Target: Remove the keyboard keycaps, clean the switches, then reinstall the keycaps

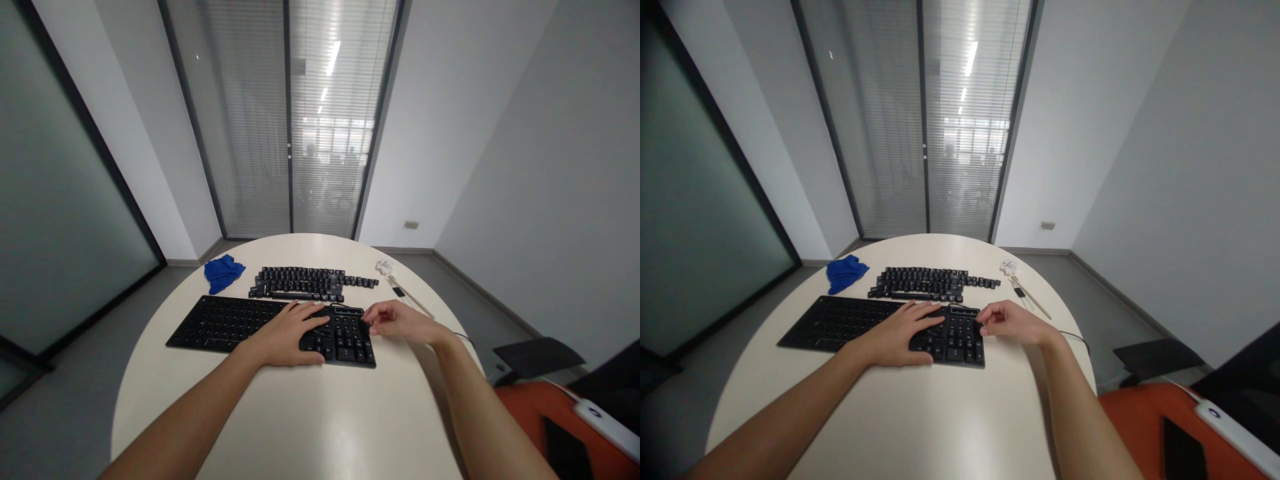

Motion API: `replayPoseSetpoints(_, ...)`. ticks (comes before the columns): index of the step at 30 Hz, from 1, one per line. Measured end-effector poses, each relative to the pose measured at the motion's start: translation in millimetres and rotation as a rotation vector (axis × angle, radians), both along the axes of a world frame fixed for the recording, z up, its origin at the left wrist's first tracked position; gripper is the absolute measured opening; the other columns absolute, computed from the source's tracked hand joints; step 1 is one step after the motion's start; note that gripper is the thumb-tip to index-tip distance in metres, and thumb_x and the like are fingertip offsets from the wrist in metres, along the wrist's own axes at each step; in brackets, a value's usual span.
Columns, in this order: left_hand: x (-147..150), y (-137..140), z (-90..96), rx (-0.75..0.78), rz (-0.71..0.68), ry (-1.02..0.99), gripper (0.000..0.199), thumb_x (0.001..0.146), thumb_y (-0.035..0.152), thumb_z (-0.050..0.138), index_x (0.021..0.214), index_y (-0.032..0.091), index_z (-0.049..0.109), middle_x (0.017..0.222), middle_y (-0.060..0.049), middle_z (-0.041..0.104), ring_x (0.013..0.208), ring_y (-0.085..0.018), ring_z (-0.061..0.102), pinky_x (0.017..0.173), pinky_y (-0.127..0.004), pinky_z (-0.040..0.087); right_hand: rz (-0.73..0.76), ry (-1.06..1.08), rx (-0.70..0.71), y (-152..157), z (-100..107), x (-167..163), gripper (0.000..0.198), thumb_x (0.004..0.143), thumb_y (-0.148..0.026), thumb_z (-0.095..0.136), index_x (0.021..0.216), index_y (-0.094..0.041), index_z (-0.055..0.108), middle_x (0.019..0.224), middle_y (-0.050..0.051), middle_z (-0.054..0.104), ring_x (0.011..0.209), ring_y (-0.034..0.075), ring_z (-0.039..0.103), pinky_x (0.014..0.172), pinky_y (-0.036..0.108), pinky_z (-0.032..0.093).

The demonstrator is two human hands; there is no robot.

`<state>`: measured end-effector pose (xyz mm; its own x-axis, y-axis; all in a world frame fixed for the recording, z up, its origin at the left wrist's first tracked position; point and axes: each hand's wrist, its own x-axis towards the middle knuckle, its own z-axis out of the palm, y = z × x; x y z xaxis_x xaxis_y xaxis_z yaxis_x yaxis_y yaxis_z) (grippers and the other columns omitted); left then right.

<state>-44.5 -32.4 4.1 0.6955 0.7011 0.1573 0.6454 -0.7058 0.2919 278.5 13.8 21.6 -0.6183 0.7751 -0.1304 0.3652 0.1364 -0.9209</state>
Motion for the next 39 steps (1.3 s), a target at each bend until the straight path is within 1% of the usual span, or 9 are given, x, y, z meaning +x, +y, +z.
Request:
replayPoseSetpoints(3, 0.3, -0.1, 0.5, 0.005, -0.003, 0.007, 0.081, 0.081, 0.069, 0.063, 0.149, 0.031, 0.041, 0.162, -0.006, 0.027, 0.148, -0.033, 0.027, 0.122, -0.054, 0.014, 0.010, 0.004, -0.008, -0.1, -1.1, -1.6, 0.033, 0.070, -0.042, 0.082, 0.087, -0.016, 0.072, 0.095, 0.006, 0.072, 0.087, 0.018, 0.063, 0.082, 0.032, 0.050)
replayPoseSetpoints(9, 0.6, -0.4, 0.9, 0.004, 0.004, 0.024, 0.081, 0.081, 0.067, 0.064, 0.150, 0.032, 0.040, 0.163, -0.006, 0.027, 0.148, -0.033, 0.026, 0.122, -0.054, 0.015, 0.020, -0.017, -0.005, 0.6, -1.9, -3.6, 0.037, 0.065, -0.044, 0.085, 0.085, -0.016, 0.072, 0.090, 0.005, 0.071, 0.082, 0.018, 0.063, 0.081, 0.033, 0.050)
replayPoseSetpoints(13, 0.0, -0.1, -0.4, -0.004, 0.004, -0.001, 0.080, 0.081, 0.067, 0.065, 0.149, 0.032, 0.041, 0.162, -0.005, 0.027, 0.148, -0.034, 0.026, 0.122, -0.055, 0.014, 0.017, -0.057, 0.085, 0.2, 0.5, -6.3, 0.034, 0.063, -0.045, 0.086, 0.079, -0.018, 0.074, 0.092, 0.006, 0.071, 0.085, 0.020, 0.064, 0.083, 0.034, 0.050)
replayPoseSetpoints(17, -0.7, 0.4, -1.6, -0.006, -0.002, -0.005, 0.081, 0.081, 0.068, 0.063, 0.150, 0.033, 0.040, 0.163, -0.005, 0.026, 0.148, -0.034, 0.025, 0.122, -0.055, 0.014, 0.043, -0.123, 0.213, -1.5, 5.1, -9.6, 0.028, 0.065, -0.046, 0.084, 0.073, -0.020, 0.077, 0.096, 0.007, 0.072, 0.092, 0.023, 0.066, 0.086, 0.035, 0.050)
replayPoseSetpoints(21, -0.9, 0.5, -1.8, -0.007, -0.002, -0.011, 0.081, 0.081, 0.067, 0.064, 0.150, 0.032, 0.040, 0.163, -0.005, 0.026, 0.148, -0.035, 0.025, 0.121, -0.056, 0.014, 0.059, -0.162, 0.244, -6.5, 12.9, -12.4, 0.024, 0.073, -0.043, 0.078, 0.082, -0.021, 0.080, 0.098, 0.006, 0.073, 0.092, 0.023, 0.067, 0.088, 0.034, 0.050)
replayPoseSetpoints(24, -0.6, 0.0, -1.3, -0.003, -0.002, -0.016, 0.080, 0.081, 0.067, 0.064, 0.150, 0.032, 0.041, 0.162, -0.006, 0.027, 0.148, -0.034, 0.026, 0.122, -0.056, 0.015, 0.053, -0.175, 0.250, -10.1, 17.7, -13.4, 0.023, 0.076, -0.040, 0.075, 0.088, -0.020, 0.079, 0.098, 0.006, 0.075, 0.091, 0.022, 0.067, 0.086, 0.034, 0.050)
replayPoseSetpoints(31, -0.2, 0.0, -0.7, 0.002, 0.007, 0.006, 0.081, 0.081, 0.068, 0.064, 0.150, 0.032, 0.040, 0.163, -0.006, 0.026, 0.148, -0.034, 0.026, 0.121, -0.056, 0.016, -0.035, -0.305, 0.218, -10.5, 19.0, -12.0, 0.032, 0.072, -0.035, 0.075, 0.098, -0.017, 0.079, 0.083, 0.005, 0.076, 0.078, 0.022, 0.068, 0.075, 0.031, 0.051)
replayPoseSetpoints(36, -0.3, 0.3, -0.8, 0.004, 0.003, 0.007, 0.081, 0.081, 0.067, 0.065, 0.150, 0.032, 0.040, 0.163, -0.006, 0.027, 0.148, -0.034, 0.026, 0.121, -0.057, 0.016, 0.002, -0.331, 0.215, -10.0, 20.2, -12.8, 0.029, 0.073, -0.036, 0.072, 0.094, -0.018, 0.080, 0.086, 0.005, 0.078, 0.079, 0.022, 0.068, 0.071, 0.029, 0.050)
replayPoseSetpoints(39, -0.2, -0.2, -0.3, 0.014, 0.004, 0.021, 0.082, 0.081, 0.067, 0.065, 0.150, 0.031, 0.040, 0.163, -0.006, 0.026, 0.148, -0.034, 0.026, 0.121, -0.056, 0.017, 0.050, -0.370, 0.268, -13.2, 26.0, -15.9, 0.021, 0.076, -0.033, 0.067, 0.085, -0.019, 0.081, 0.086, 0.003, 0.078, 0.078, 0.022, 0.067, 0.069, 0.028, 0.048)
